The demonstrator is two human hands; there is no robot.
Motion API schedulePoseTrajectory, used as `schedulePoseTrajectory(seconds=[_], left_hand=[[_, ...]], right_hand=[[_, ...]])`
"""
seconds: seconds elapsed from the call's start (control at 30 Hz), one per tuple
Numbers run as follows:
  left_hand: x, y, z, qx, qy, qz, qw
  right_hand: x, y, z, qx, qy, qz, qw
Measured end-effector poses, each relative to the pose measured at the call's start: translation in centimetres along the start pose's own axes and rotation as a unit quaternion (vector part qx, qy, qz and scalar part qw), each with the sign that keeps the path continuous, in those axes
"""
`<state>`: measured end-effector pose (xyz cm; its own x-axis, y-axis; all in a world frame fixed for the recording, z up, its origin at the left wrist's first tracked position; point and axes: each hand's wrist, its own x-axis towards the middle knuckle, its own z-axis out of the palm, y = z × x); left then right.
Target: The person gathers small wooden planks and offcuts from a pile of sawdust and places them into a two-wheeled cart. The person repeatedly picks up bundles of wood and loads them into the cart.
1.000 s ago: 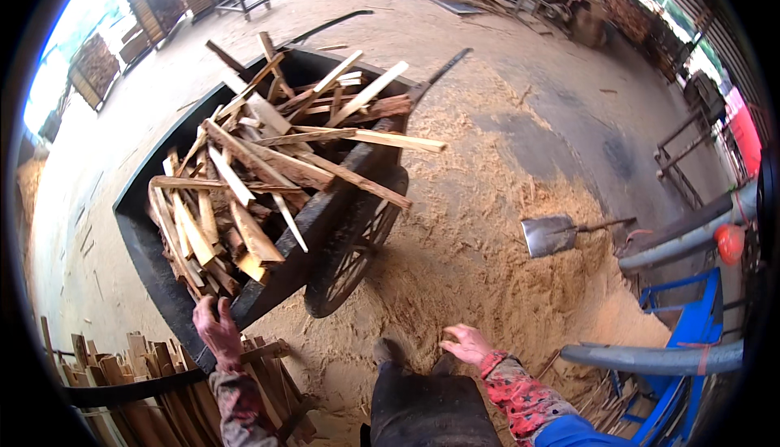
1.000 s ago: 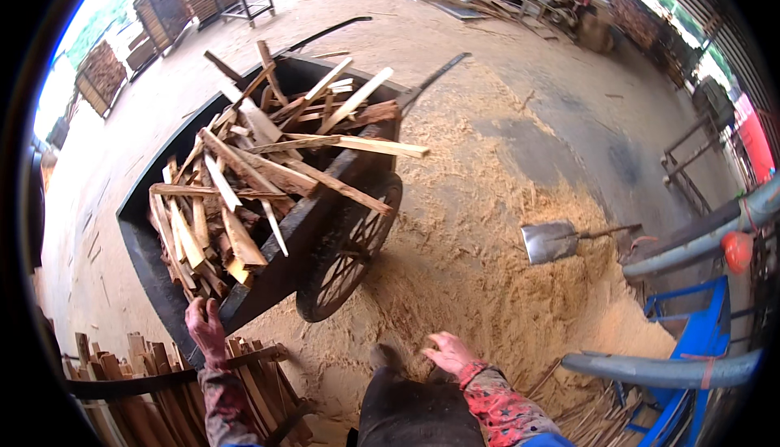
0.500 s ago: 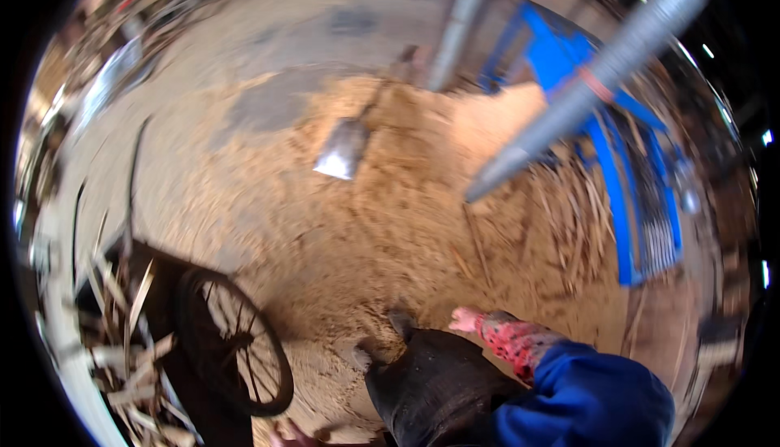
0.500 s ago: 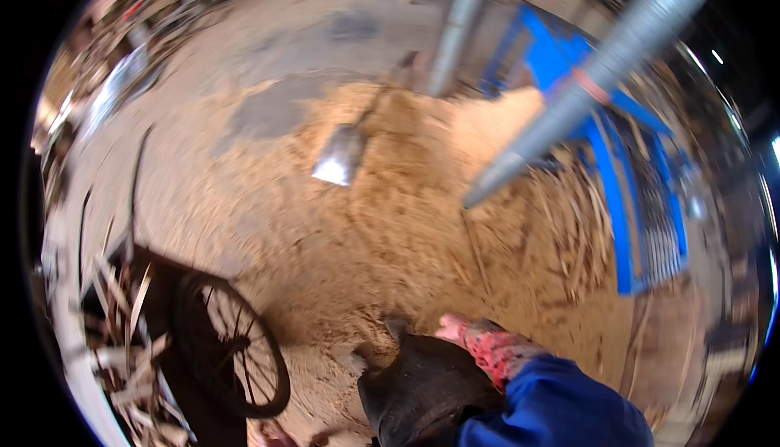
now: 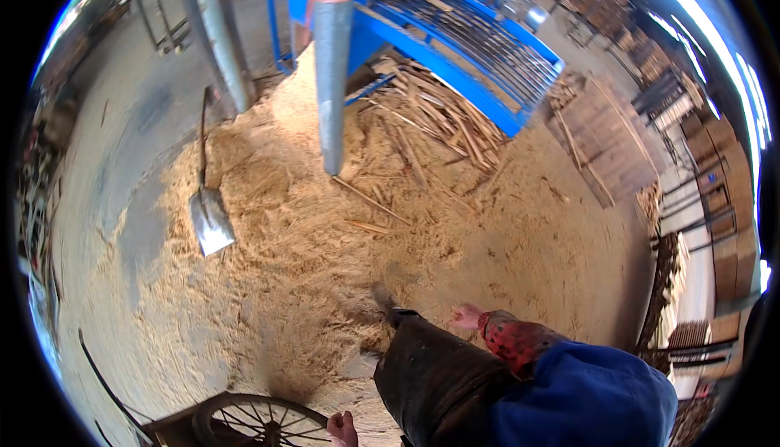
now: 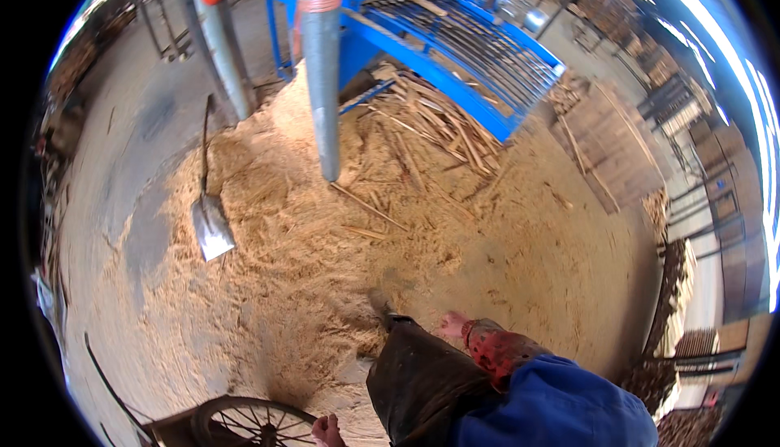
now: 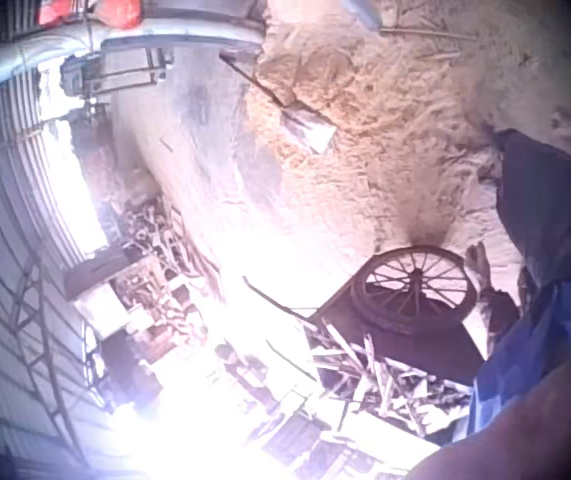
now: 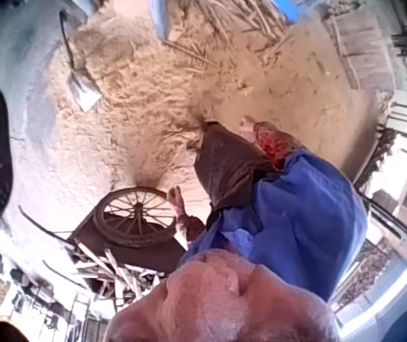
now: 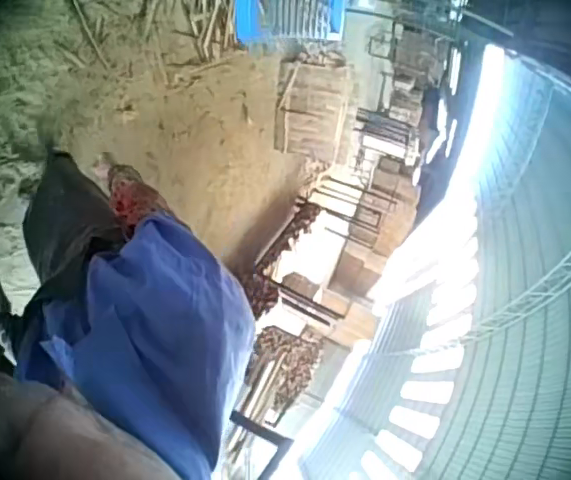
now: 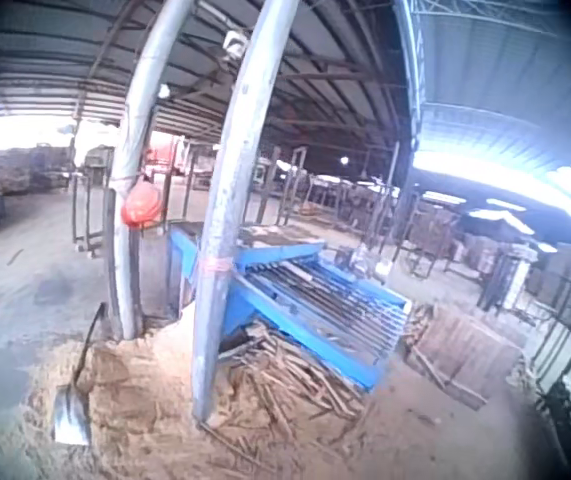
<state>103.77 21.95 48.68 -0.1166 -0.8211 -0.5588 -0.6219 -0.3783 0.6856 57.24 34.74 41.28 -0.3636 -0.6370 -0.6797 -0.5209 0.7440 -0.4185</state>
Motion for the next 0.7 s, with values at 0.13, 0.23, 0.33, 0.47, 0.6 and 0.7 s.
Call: schedulePoseTrajectory(seconds=[0.13,0.23,0.33,0.47,0.6,0.7], left_hand=[[2.4,-5.5,0.2,0.007,-0.012,0.007,1.0],[0.9,2.0,1.0,-0.039,-0.042,-0.028,0.998],[0.2,6.2,2.8,-0.07,-0.078,-0.033,0.994],[-0.4,11.0,7.4,-0.005,-0.113,-0.019,0.993],[1.4,11.3,12.7,0.177,-0.165,0.06,0.968],[3.0,14.0,18.4,0.157,-0.206,-0.004,0.966]], right_hand=[[-3.6,2.4,0.6,0.113,0.016,0.044,0.992],[-5.0,5.8,0.8,0.12,0.035,0.102,0.987],[-5.7,7.6,0.1,0.148,0.049,0.101,0.983],[-6.7,9.9,-2.4,0.217,0.083,0.123,0.965],[-7.1,17.6,-2.4,0.257,0.082,0.133,0.954],[-8.4,22.5,-4.0,0.261,0.068,0.161,0.949]])
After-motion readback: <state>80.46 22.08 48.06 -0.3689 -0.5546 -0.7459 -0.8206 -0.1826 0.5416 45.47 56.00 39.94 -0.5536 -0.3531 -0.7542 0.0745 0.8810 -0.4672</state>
